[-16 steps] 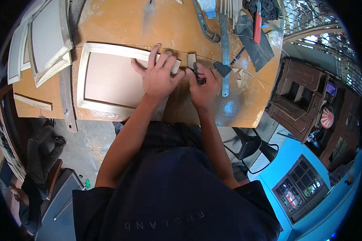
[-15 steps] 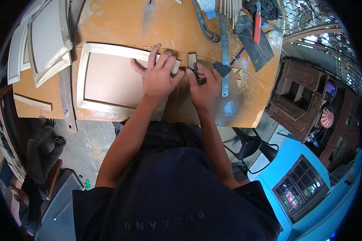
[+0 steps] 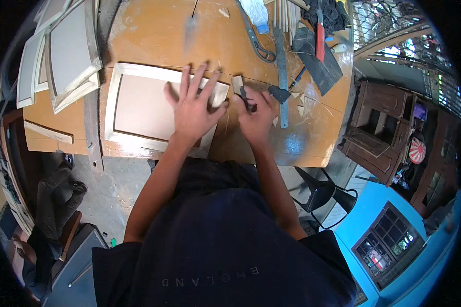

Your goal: The recorder is assembling and finishing wooden picture frames, using small wood blocks and adhesive to secure the joints.

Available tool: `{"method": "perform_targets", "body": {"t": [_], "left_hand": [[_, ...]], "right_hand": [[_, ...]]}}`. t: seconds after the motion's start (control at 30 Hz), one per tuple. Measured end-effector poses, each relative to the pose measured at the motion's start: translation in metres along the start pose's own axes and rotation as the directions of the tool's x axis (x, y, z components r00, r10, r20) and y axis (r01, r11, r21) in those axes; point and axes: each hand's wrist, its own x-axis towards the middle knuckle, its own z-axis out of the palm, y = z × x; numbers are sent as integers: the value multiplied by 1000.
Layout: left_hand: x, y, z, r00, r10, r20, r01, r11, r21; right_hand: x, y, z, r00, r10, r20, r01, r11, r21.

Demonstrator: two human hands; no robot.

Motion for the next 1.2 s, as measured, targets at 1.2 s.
{"method": "perform_targets", "body": {"t": [1.2], "left_hand": [[-20, -21, -14, 997, -23, 73, 10, 984, 177]], "right_hand": [[21, -18, 38, 936, -311, 162, 342, 912, -226]]}}
